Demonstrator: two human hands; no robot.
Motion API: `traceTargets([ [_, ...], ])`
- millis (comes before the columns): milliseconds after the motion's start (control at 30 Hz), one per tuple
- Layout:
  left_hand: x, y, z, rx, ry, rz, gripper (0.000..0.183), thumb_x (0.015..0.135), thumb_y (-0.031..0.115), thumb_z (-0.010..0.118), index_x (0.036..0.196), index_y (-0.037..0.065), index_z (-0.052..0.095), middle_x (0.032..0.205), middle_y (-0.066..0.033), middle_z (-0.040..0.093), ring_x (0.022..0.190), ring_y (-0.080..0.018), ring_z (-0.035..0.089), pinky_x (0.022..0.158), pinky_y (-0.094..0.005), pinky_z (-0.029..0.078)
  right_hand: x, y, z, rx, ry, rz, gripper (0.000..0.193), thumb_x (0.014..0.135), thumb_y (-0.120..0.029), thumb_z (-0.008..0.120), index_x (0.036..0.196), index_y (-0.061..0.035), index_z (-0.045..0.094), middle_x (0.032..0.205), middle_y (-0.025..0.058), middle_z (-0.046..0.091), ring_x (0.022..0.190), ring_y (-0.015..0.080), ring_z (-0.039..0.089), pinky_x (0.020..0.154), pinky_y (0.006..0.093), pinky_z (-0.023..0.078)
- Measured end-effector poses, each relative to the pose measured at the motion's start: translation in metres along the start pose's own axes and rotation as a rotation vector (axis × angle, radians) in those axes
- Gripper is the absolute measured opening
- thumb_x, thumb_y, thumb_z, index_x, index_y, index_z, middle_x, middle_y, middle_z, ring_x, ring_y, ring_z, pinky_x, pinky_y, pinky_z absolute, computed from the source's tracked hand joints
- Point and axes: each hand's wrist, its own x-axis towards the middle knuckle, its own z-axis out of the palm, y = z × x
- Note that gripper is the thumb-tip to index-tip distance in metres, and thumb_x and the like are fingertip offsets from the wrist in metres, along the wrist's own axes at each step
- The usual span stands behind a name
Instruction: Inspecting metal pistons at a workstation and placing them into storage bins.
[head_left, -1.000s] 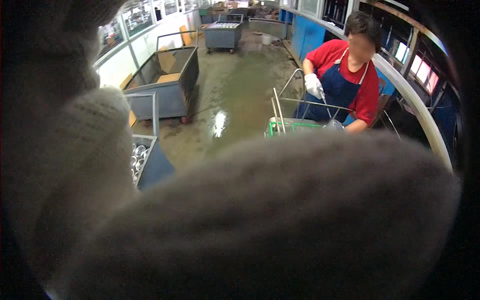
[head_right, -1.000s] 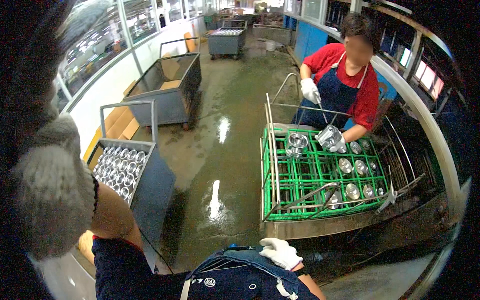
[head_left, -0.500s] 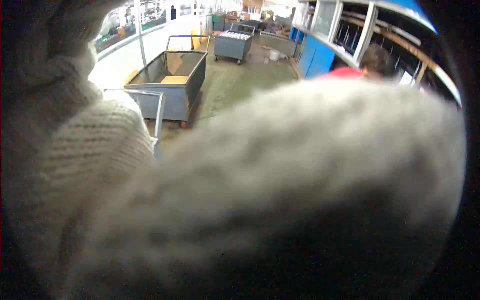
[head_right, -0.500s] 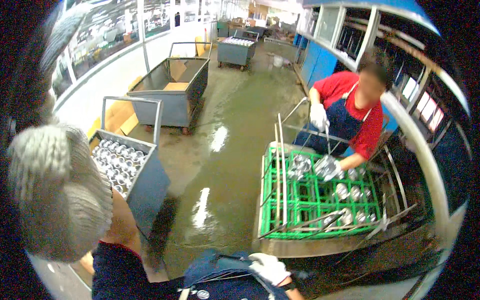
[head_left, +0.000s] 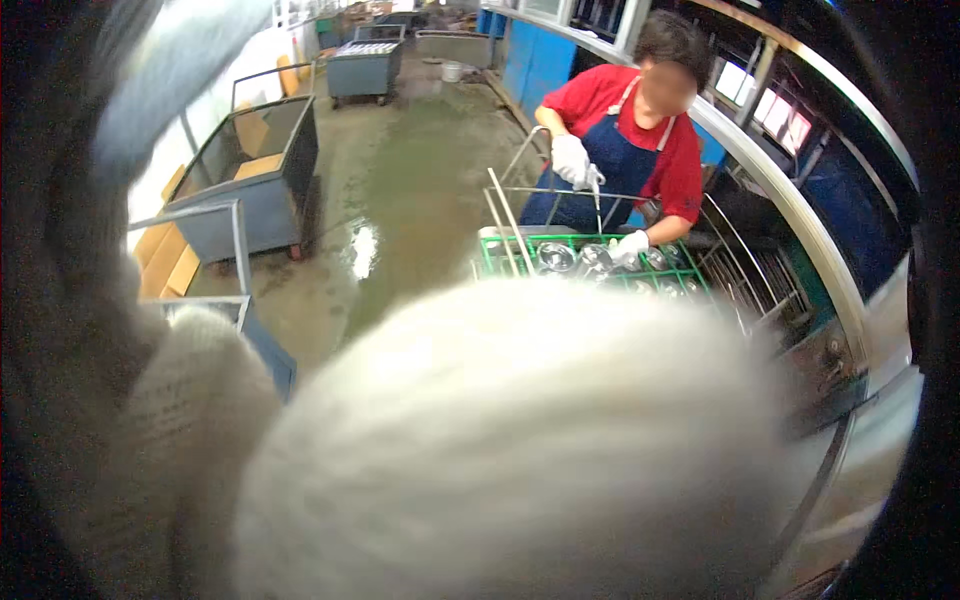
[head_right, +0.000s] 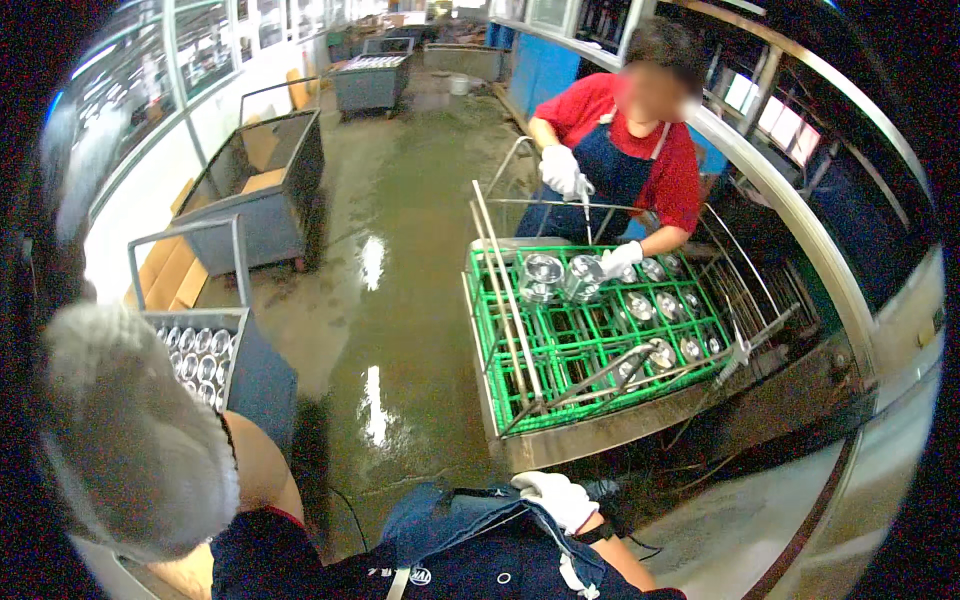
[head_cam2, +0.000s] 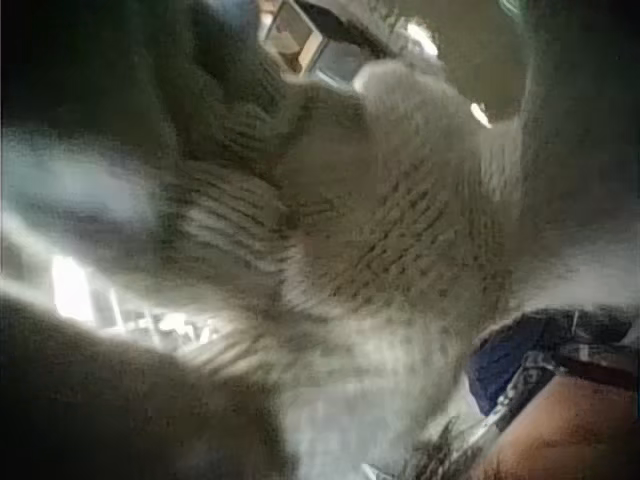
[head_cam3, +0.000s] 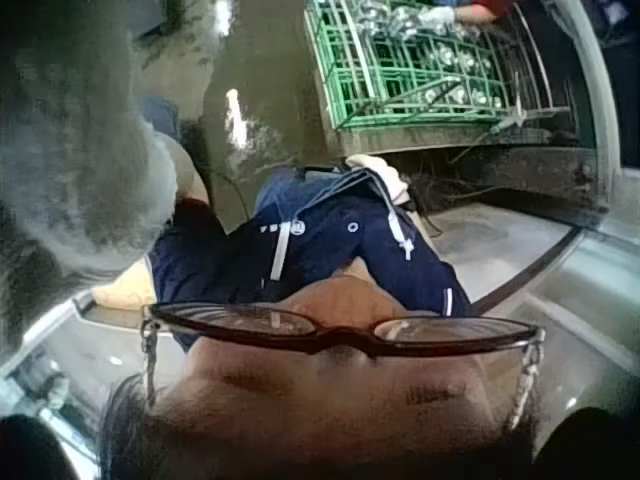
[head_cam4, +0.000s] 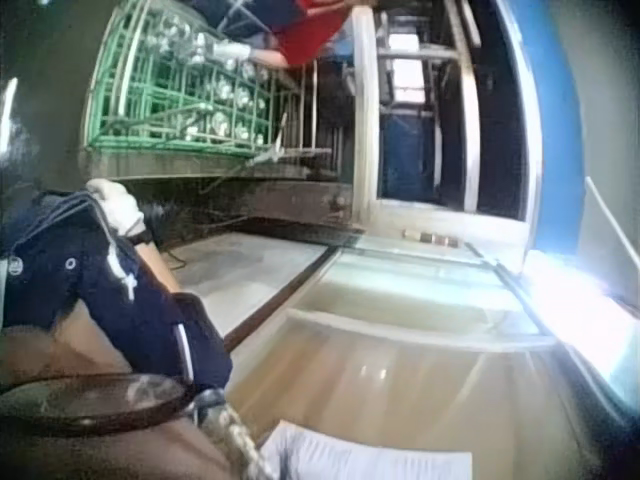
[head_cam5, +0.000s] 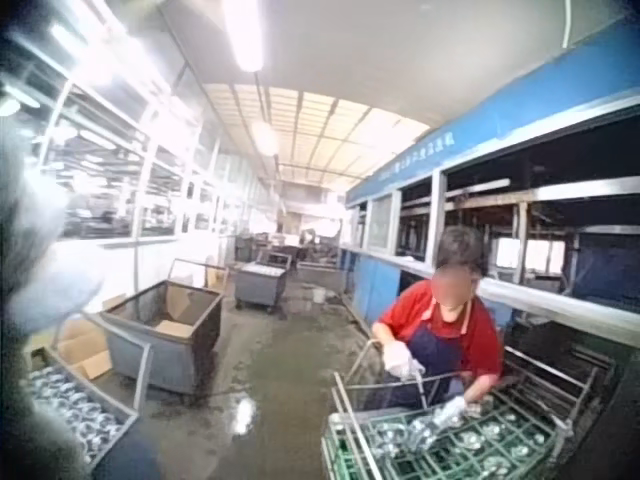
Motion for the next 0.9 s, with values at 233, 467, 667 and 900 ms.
traceTargets([
  [233,-0.045,0.037,0.017,-0.158,-0.043,0.127,0.025,0.088,0.019,0.061,0.096,-0.003,0.067,0.090,-0.0141,0.065,0.080,-0.0301,0.065,0.070,-0.0396,0.057,-0.027,0.026,-0.022,-0.051,0.050,0.160,0.046,0.087,-0.034,0.067,0.122,-0.0043,0.065,0.112,0.0180,0.070,0.106,0.0287,0.068,0.093,0.0365,0.052],
  [467,-0.041,0.110,0.041,-0.178,-1.082,0.138,0.012,0.088,0.014,0.067,0.095,0.004,0.067,0.095,-0.0103,0.067,0.092,-0.0186,0.064,0.083,-0.0360,0.057,-0.031,0.074,-0.085,-0.028,0.082,0.069,0.046,0.082,-0.025,0.070,0.121,-0.0010,0.065,0.107,0.0172,0.072,0.098,0.0260,0.070,0.090,0.0338,0.054],
  [667,-0.020,0.167,0.123,-0.401,-0.975,0.093,0.020,0.090,0.029,0.062,0.084,0.009,0.062,0.085,-0.0106,0.062,0.085,-0.0272,0.060,0.073,-0.0429,0.055,-0.062,0.157,-0.169,0.198,0.355,0.163,0.036,0.078,-0.016,0.072,0.111,-0.0019,0.069,0.094,0.0130,0.074,0.086,0.0227,0.071,0.081,0.0342,0.056],
  [900,-0.089,0.153,0.198,-0.015,-0.624,0.404,0.035,0.058,0.013,0.075,0.093,0.010,0.073,0.086,-0.0065,0.064,0.083,-0.0272,0.066,0.069,-0.0339,0.058,-0.102,0.244,-0.283,0.292,1.180,0.304,0.076,0.067,0.002,0.077,0.137,-0.0014,0.048,0.113,0.0189,0.062,0.083,0.0225,0.065,0.073,0.0343,0.054],
])
